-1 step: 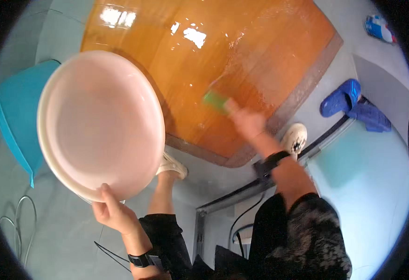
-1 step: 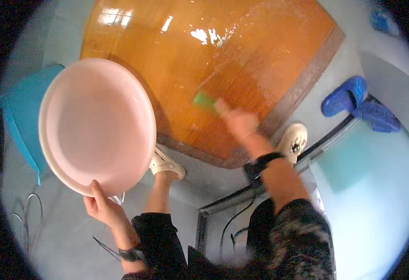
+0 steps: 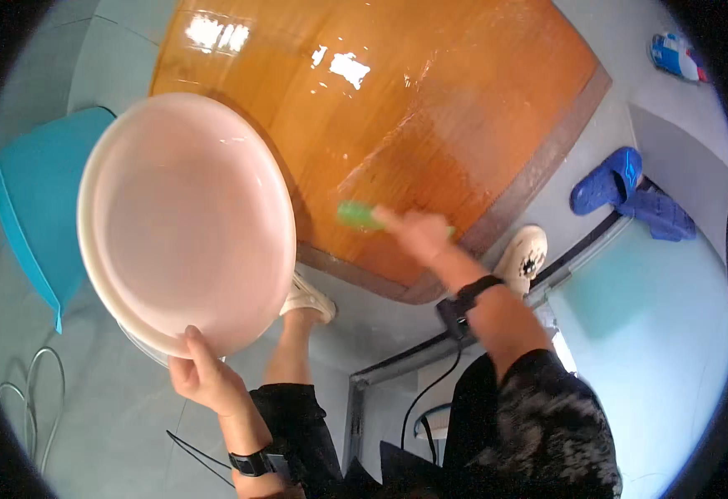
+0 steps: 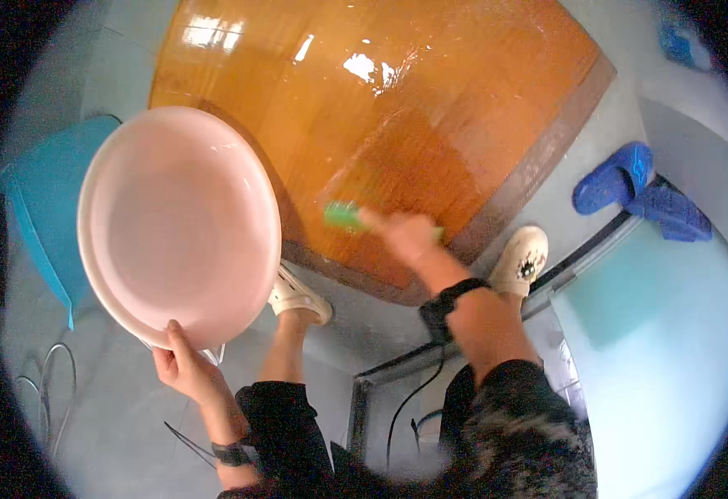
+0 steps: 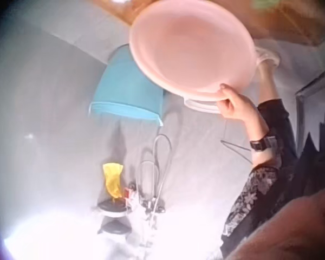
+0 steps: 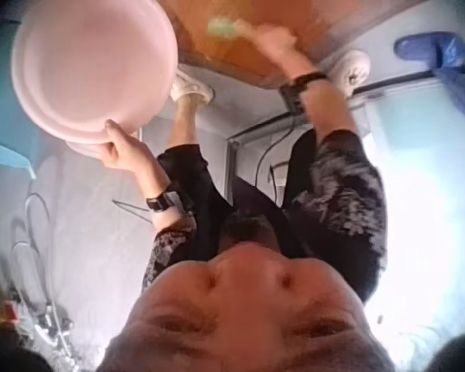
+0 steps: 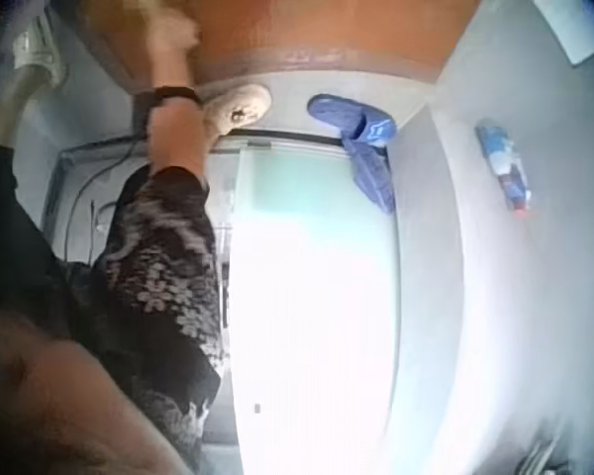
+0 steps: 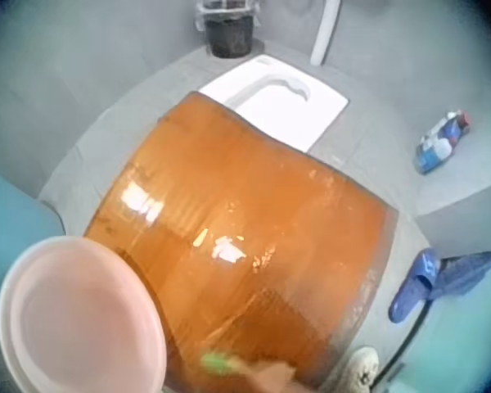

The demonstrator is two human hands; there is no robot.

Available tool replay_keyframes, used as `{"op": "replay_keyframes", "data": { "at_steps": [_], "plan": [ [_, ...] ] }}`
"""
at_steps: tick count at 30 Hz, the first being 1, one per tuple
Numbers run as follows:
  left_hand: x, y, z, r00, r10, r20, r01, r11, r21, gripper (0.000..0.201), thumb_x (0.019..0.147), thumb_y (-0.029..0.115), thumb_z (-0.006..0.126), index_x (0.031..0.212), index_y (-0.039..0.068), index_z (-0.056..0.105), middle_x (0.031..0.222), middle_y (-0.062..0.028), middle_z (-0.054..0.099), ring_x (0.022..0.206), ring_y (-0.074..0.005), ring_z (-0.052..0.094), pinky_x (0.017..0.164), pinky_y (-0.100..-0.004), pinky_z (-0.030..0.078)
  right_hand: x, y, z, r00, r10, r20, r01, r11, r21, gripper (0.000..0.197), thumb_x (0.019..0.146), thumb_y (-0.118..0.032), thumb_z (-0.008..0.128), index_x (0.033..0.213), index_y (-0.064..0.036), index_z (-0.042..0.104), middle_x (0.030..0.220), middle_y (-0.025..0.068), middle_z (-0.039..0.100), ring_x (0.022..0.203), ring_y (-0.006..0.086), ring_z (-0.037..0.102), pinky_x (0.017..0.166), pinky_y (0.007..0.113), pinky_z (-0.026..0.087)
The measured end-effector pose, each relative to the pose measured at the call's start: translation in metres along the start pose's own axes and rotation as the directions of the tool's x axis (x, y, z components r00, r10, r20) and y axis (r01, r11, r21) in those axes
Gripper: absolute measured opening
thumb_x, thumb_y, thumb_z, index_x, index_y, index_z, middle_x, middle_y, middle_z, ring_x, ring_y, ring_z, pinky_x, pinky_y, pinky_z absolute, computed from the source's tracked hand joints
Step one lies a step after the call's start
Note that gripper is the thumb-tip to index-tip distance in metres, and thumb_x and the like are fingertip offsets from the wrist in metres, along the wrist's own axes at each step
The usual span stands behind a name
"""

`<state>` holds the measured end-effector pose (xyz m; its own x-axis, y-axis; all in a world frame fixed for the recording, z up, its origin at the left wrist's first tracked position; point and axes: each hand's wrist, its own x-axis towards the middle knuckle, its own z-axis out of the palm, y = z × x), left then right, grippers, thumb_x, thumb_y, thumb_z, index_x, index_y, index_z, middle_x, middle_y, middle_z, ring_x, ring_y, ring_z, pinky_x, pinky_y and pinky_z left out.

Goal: Cleaning a curved wooden bench with water and a brush in a bathroom.

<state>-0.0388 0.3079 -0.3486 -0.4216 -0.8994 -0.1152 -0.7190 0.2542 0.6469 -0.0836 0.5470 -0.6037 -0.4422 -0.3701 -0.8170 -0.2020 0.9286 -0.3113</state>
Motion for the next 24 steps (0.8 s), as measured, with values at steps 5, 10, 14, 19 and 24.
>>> {"op": "replay_keyframes", "data": {
  "at_steps": [5, 10, 14, 19, 24],
  "plan": [
    [0.004, -0.004, -0.004, 0.995, 0.094, 0.026, -0.098, 0.964, 0.248, 0.016, 0.082, 0.009, 0.051, 0.074, -0.005, 0.053, 0.069, -0.0049, 0.054, 0.064, -0.0103, 0.047, 0.058, -0.0232, 0.039, 0.079, 0.035, -0.091, 0.895, -0.118, -0.430, 0.050, 0.985, -0.167, 0.036, 0.088, -0.026, 0.036, 0.124, -0.0234, 0.038, 0.063, 0.0108, 0.058, 0.058, 0.0261, 0.060, 0.044, 0.043, 0.045],
    [0.022, 0.012, -0.010, 0.994, 0.106, -0.013, -0.098, 0.956, 0.277, 0.017, 0.081, 0.007, 0.051, 0.070, -0.005, 0.053, 0.068, -0.0063, 0.055, 0.063, -0.0110, 0.047, 0.057, -0.0237, 0.039, 0.075, -0.023, -0.098, 0.890, 0.002, -0.455, -0.102, 0.976, -0.195, 0.040, 0.086, -0.021, 0.037, 0.126, -0.0232, 0.035, 0.061, 0.0083, 0.058, 0.055, 0.0248, 0.059, 0.041, 0.043, 0.043],
    [0.041, 0.029, 0.003, 0.997, 0.067, -0.036, -0.063, 0.993, 0.104, 0.015, 0.082, 0.008, 0.050, 0.075, -0.005, 0.051, 0.071, -0.0055, 0.054, 0.064, -0.0105, 0.047, 0.058, -0.0222, 0.039, 0.110, -0.034, -0.096, 0.941, -0.316, -0.121, 0.284, 0.932, -0.227, 0.039, 0.086, -0.032, 0.033, 0.123, -0.0194, 0.040, 0.079, 0.0162, 0.060, 0.071, 0.0296, 0.060, 0.058, 0.042, 0.047],
    [0.046, 0.037, 0.004, 0.990, 0.050, -0.134, -0.065, 0.992, -0.112, 0.014, 0.084, 0.010, 0.049, 0.083, -0.004, 0.051, 0.078, -0.0060, 0.055, 0.069, -0.0103, 0.048, 0.062, -0.0218, 0.040, 0.139, 0.018, -0.235, 0.712, 0.402, -0.576, 0.234, 0.637, 0.735, 0.048, 0.090, -0.042, 0.022, 0.122, -0.0120, 0.040, 0.082, 0.0147, 0.062, 0.078, 0.0268, 0.058, 0.067, 0.041, 0.043],
    [0.059, 0.032, 0.013, 0.997, -0.044, -0.059, 0.036, 0.991, -0.131, 0.016, 0.084, 0.013, 0.050, 0.080, -0.003, 0.051, 0.080, -0.0046, 0.054, 0.074, -0.0101, 0.048, 0.067, -0.0226, 0.039, 0.129, -0.012, -0.190, 0.833, -0.011, -0.553, -0.018, 0.999, -0.046, 0.052, 0.086, -0.049, 0.029, 0.129, -0.0196, 0.033, 0.102, 0.0147, 0.057, 0.095, 0.0237, 0.054, 0.078, 0.035, 0.043]
  ]
}}
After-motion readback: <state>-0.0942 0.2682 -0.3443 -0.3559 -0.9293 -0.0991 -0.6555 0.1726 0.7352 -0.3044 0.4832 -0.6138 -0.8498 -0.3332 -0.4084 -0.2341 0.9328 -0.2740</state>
